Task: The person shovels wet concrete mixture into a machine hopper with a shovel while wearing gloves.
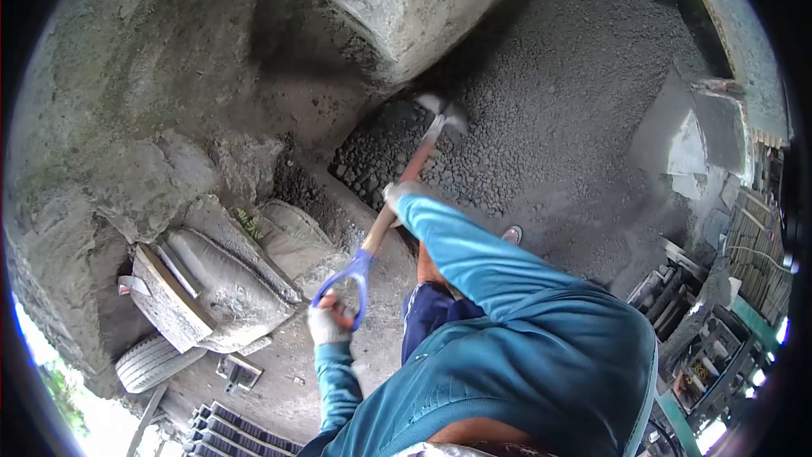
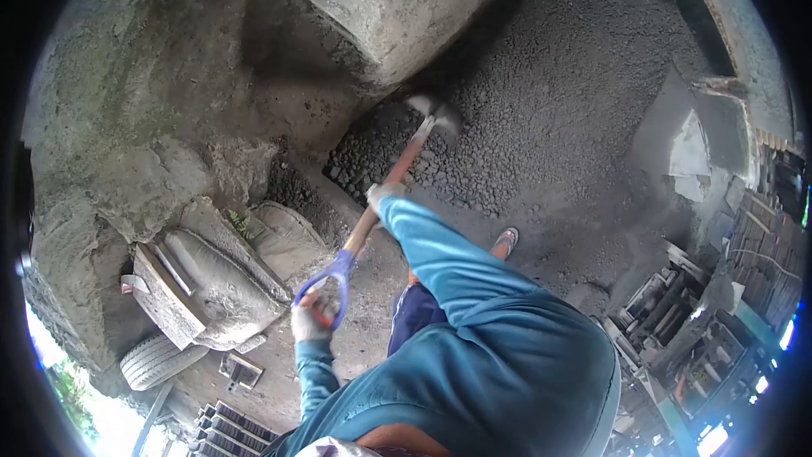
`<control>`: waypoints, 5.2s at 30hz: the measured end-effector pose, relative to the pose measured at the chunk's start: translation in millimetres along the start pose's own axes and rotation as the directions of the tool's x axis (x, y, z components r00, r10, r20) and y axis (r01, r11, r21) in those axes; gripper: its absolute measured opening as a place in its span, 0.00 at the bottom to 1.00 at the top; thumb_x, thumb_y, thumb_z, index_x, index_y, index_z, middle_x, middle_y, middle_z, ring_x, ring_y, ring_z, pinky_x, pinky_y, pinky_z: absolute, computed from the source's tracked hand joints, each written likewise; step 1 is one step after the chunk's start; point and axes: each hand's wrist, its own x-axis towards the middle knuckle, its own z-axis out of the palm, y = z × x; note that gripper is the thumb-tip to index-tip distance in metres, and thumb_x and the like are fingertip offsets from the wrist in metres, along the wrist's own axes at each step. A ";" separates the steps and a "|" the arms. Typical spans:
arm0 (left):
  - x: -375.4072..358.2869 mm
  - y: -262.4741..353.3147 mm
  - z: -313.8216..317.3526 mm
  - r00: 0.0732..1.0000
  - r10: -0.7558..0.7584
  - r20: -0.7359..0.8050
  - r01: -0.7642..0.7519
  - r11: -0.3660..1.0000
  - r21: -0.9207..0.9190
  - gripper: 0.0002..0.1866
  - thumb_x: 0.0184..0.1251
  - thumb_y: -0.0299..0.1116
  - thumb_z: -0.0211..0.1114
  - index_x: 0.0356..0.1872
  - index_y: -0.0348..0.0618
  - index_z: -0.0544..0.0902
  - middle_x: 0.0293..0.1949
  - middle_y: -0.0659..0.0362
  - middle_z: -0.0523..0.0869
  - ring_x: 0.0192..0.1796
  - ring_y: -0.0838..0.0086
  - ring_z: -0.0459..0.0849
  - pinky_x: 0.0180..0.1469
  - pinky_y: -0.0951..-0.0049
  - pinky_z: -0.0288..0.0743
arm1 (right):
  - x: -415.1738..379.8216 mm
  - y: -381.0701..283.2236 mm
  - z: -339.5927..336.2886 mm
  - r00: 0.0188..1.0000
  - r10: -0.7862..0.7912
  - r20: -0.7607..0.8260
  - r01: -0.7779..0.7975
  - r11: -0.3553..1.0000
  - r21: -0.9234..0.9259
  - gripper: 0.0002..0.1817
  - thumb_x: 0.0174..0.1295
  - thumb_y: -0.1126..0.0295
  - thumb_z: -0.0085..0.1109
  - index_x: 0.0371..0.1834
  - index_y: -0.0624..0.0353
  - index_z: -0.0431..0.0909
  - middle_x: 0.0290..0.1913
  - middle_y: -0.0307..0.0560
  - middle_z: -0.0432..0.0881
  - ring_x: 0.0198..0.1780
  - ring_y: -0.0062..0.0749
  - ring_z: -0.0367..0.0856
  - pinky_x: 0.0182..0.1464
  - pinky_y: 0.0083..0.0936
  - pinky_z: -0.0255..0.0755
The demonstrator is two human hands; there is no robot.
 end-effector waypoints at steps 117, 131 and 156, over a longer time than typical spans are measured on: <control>-271.3 -59.0 51.8 0.774 0.480 0.414 -0.633 0.576 0.517 0.10 0.59 0.34 0.66 0.36 0.39 0.81 0.29 0.60 0.81 0.31 0.75 0.79 0.33 0.73 0.74 | -66.3 249.2 -139.4 0.927 -0.261 0.268 -0.115 0.481 0.869 0.24 0.54 0.69 0.66 0.56 0.59 0.74 0.50 0.61 0.81 0.51 0.60 0.82 0.50 0.67 0.77; -180.1 -99.4 56.2 0.867 0.300 0.398 -0.417 0.875 0.248 0.06 0.62 0.27 0.66 0.38 0.42 0.79 0.30 0.62 0.80 0.29 0.76 0.79 0.29 0.76 0.75 | 81.4 202.9 -126.3 0.883 -0.274 0.381 0.005 0.816 0.578 0.31 0.49 0.53 0.71 0.55 0.56 0.78 0.54 0.52 0.82 0.54 0.48 0.82 0.57 0.43 0.78; -320.6 -128.5 304.8 0.516 0.230 0.825 -0.649 0.733 0.202 0.21 0.59 0.28 0.66 0.54 0.35 0.76 0.38 0.52 0.85 0.37 0.67 0.85 0.44 0.71 0.80 | 34.2 234.8 -592.3 0.894 -0.376 -0.242 0.135 -0.288 0.948 0.08 0.60 0.70 0.53 0.28 0.48 0.64 0.20 0.36 0.66 0.21 0.32 0.68 0.30 0.38 0.72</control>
